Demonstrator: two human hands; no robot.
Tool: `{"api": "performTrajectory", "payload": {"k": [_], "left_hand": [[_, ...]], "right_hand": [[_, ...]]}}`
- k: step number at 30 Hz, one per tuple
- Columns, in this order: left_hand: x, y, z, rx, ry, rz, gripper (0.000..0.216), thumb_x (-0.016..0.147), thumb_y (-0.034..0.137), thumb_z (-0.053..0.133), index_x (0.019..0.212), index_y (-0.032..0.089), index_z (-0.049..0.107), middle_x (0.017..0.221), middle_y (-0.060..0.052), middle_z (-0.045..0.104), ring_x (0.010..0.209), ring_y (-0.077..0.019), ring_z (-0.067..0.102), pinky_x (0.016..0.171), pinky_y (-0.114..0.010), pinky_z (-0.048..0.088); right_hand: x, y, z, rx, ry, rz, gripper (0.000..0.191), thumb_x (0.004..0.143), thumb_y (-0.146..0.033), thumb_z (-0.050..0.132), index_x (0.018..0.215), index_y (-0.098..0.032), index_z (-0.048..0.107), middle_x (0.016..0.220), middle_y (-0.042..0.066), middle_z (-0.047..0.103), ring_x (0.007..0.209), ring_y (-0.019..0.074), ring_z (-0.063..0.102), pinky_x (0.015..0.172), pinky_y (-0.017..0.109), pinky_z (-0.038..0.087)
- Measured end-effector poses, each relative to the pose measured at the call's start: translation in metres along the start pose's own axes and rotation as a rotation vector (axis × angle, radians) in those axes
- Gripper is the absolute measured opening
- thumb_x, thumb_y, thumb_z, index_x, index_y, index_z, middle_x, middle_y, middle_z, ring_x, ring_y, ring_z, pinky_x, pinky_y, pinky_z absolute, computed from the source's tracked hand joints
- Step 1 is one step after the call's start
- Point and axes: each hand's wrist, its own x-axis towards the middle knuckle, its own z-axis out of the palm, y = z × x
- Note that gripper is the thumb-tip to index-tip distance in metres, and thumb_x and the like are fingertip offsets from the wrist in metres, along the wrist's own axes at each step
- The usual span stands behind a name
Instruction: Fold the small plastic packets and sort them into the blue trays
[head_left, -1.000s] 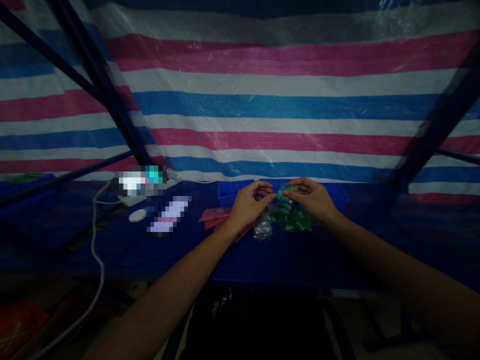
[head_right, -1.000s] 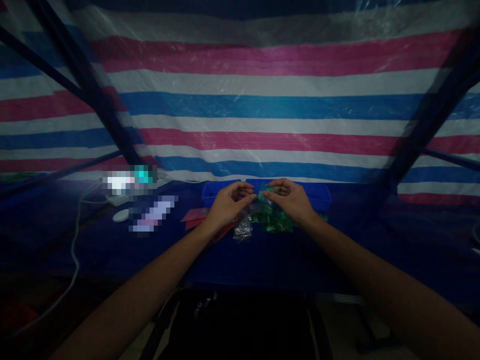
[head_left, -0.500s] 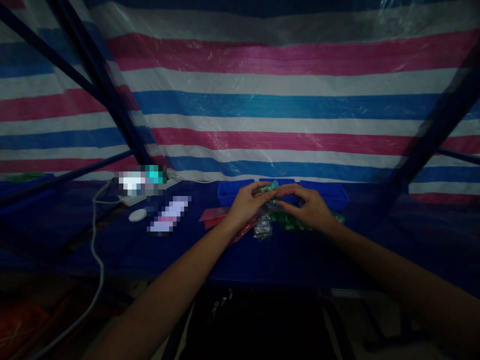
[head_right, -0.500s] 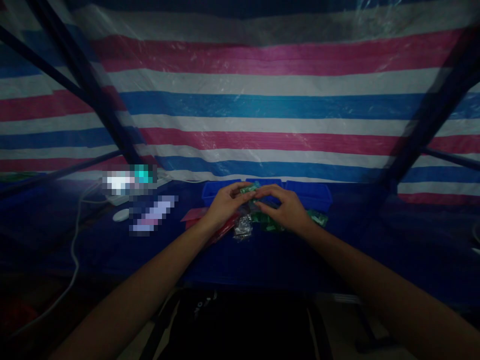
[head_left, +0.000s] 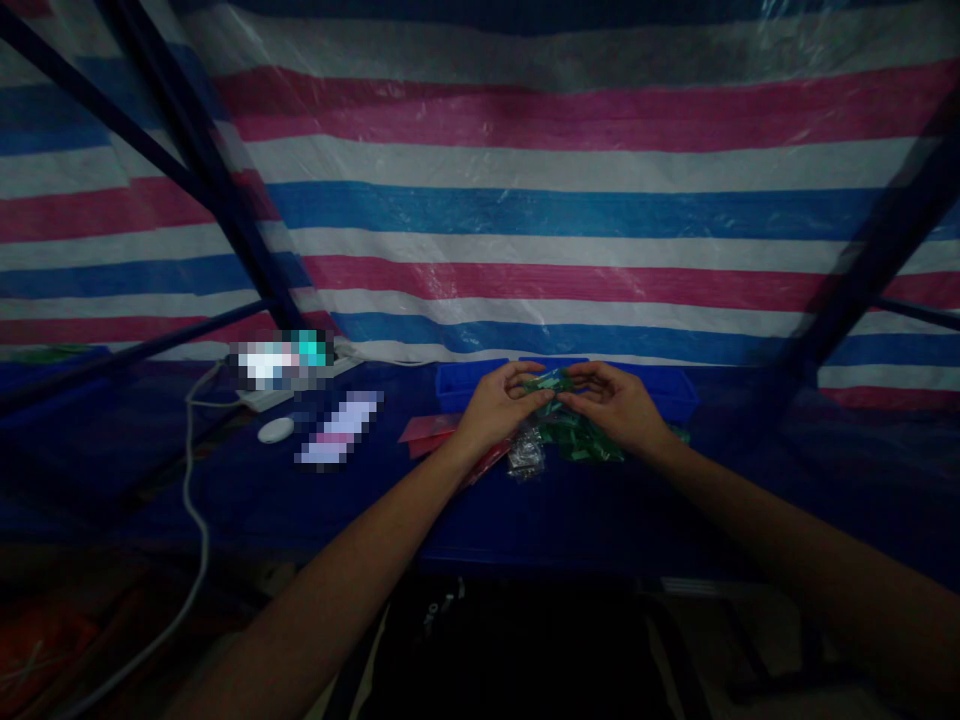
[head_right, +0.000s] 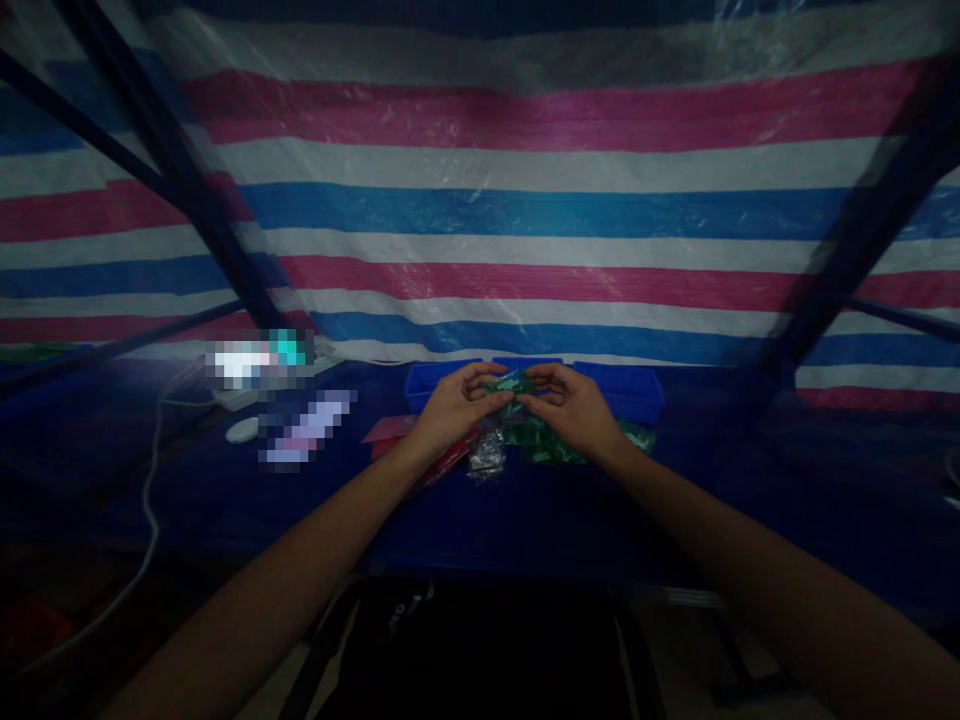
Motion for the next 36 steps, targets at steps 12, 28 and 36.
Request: {"api": "performTrajectory", "payload": {"k": [12,28,36], "left_hand": [[-0.0053,0.0043,0.0011,0.077,-0.026,0.063,0.044,0.078,0.028,0.078,0.116,0.019,0.059,0.102,-0.009,0.073,0.086,-0.0197,0.072,0.079,-0.034,0.057],[-0.0042,0.0048,0.0009,0.054,-0.061,0.026,0.051,0.076,0.031,0.080,0.121,0.020,0.059,0.096,-0.009,0.075,0.082,-0.0206,0.072,0.073,-0.032,0.055],[-0.0057,0.0090,0.0006,0.069,-0.013,0.043,0.050,0.074,0.030,0.082,0.117,0.020,0.059,0.092,-0.007,0.074,0.079,-0.0190,0.071,0.074,-0.032,0.055]], "right_hand": [[-0.0015,-0.0057,0.0022,0.087,-0.031,0.048,0.039,0.072,-0.039,0.083,0.104,-0.022,0.069,0.101,0.007,0.074,0.095,0.0227,0.071,0.088,0.041,0.060],[-0.0006,-0.0004,-0.0017,0.011,-0.049,0.080,0.038,0.075,-0.044,0.080,0.105,-0.023,0.068,0.101,0.006,0.074,0.076,0.0187,0.071,0.077,0.038,0.060],[-0.0010,0.0000,-0.0011,0.031,-0.046,0.094,0.039,0.075,-0.046,0.080,0.104,-0.023,0.068,0.092,0.005,0.075,0.070,0.0186,0.070,0.074,0.038,0.060]]}}
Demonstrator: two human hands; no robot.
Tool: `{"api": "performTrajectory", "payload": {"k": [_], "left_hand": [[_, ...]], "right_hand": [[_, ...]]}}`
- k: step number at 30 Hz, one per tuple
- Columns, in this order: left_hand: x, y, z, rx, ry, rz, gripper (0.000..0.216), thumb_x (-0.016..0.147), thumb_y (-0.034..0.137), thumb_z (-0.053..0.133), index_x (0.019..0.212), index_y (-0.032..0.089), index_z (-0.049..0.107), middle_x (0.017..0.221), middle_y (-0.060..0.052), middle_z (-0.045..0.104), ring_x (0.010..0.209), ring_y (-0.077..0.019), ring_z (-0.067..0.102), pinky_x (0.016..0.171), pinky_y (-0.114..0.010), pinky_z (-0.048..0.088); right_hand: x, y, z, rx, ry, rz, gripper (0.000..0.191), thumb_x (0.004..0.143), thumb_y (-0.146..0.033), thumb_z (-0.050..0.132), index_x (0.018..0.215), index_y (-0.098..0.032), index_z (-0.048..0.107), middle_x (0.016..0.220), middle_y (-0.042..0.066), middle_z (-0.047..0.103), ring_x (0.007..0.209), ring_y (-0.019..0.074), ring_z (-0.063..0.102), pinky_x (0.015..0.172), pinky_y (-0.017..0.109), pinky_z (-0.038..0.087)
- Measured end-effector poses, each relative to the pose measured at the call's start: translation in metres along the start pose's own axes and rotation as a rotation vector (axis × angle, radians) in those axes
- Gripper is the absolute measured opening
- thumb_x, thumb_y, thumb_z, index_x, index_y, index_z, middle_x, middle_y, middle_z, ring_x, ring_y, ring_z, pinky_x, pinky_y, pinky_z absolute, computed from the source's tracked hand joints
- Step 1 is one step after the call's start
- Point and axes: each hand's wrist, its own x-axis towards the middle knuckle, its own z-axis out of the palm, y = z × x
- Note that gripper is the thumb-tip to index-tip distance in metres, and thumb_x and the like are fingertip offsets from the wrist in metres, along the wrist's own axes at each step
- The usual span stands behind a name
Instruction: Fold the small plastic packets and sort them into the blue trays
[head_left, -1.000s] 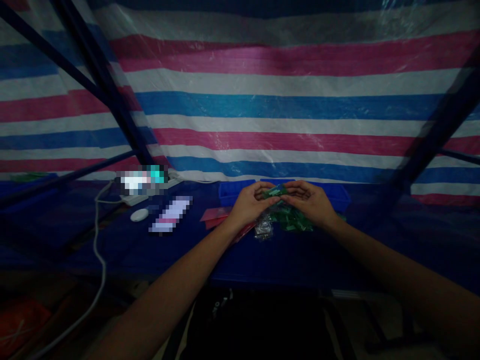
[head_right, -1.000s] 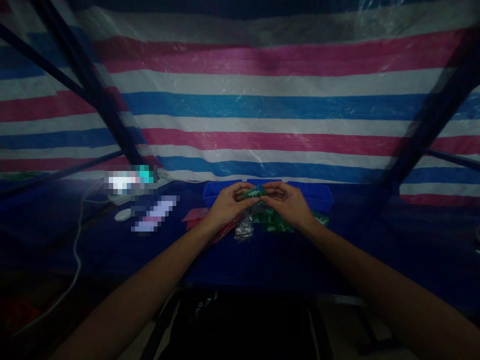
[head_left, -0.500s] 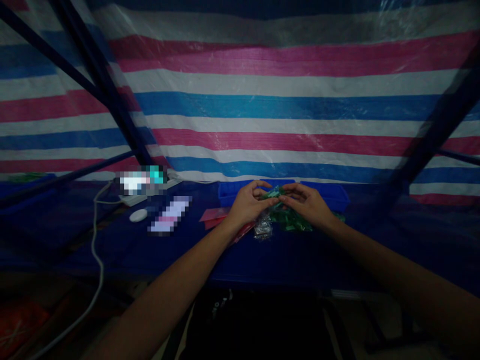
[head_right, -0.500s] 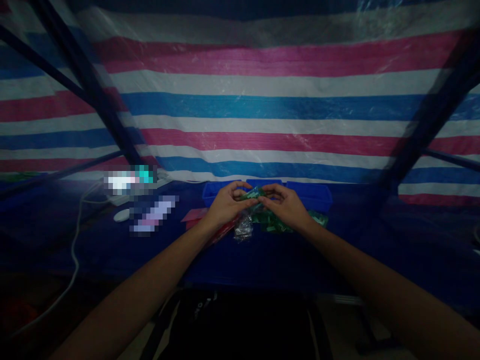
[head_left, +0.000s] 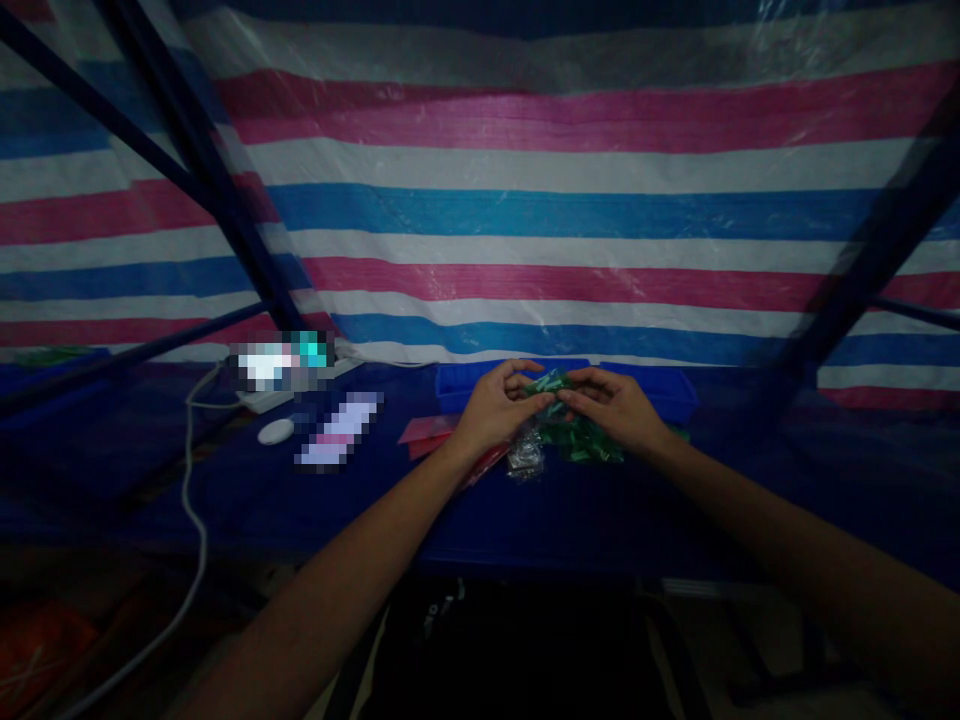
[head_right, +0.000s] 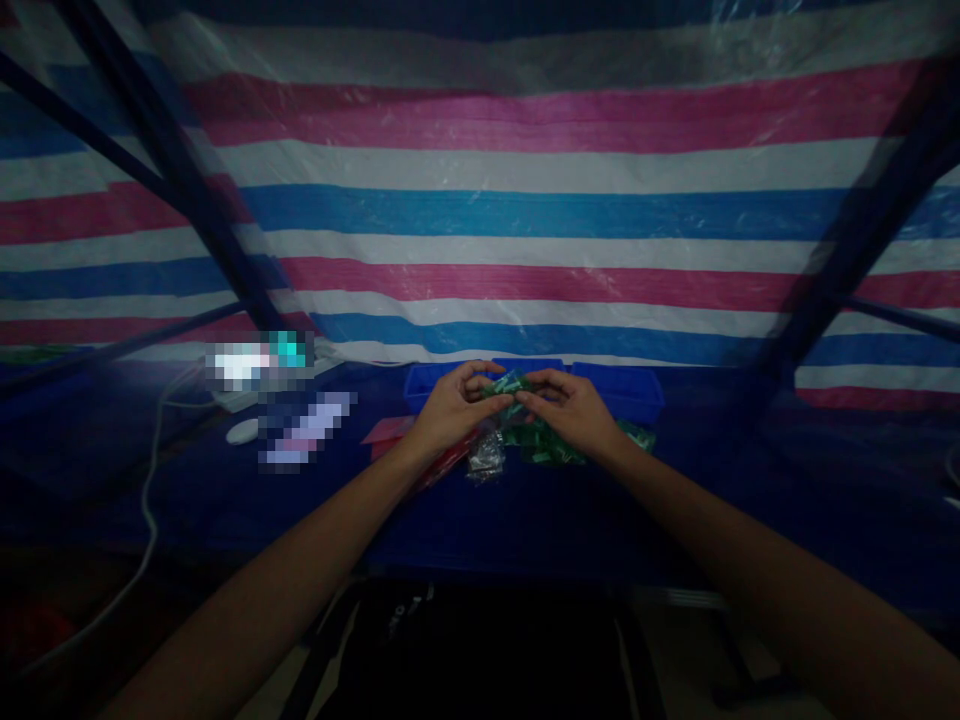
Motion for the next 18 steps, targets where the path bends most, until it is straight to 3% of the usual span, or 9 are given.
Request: {"api": "performTrajectory", "payload": {"k": [3,7,14,18], "left_hand": [[0.000,0.000,0.002,-0.013,-0.016,0.027,0.051,0.077,0.032,0.080,0.122,0.021,0.058,0.100,-0.008,0.073,0.085,-0.0189,0.071,0.077,-0.032,0.055],[0.001,-0.003,0.002,0.141,0.052,0.060,0.038,0.081,0.038,0.076,0.111,0.018,0.063,0.100,-0.010,0.073,0.086,-0.0202,0.070,0.078,-0.034,0.055],[0.003,0.011,-0.027,0.854,0.246,0.313,0.015,0.092,0.027,0.060,0.105,0.021,0.066,0.103,-0.006,0.072,0.095,-0.0206,0.066,0.092,-0.037,0.051],[0.006,0.011,-0.054,1.185,0.269,0.269,0.022,0.090,0.016,0.053,0.108,0.019,0.066,0.113,-0.009,0.069,0.107,-0.0233,0.063,0.102,-0.039,0.046]], "right_hand": [[0.000,-0.002,0.001,0.034,0.045,-0.017,0.042,0.072,-0.045,0.083,0.104,-0.023,0.068,0.089,0.005,0.074,0.074,0.0197,0.071,0.077,0.039,0.061],[-0.001,-0.005,0.001,0.042,0.030,-0.052,0.040,0.075,-0.046,0.080,0.104,-0.022,0.069,0.095,0.006,0.073,0.080,0.0209,0.071,0.076,0.038,0.062],[-0.001,-0.002,-0.002,-0.257,0.072,-0.138,0.035,0.087,-0.047,0.066,0.110,-0.022,0.068,0.102,0.008,0.072,0.092,0.0225,0.069,0.079,0.038,0.059],[-0.002,-0.003,-0.006,-0.597,0.011,-0.287,0.024,0.091,-0.039,0.062,0.107,-0.023,0.070,0.099,0.007,0.072,0.084,0.0218,0.068,0.080,0.040,0.056]]}}
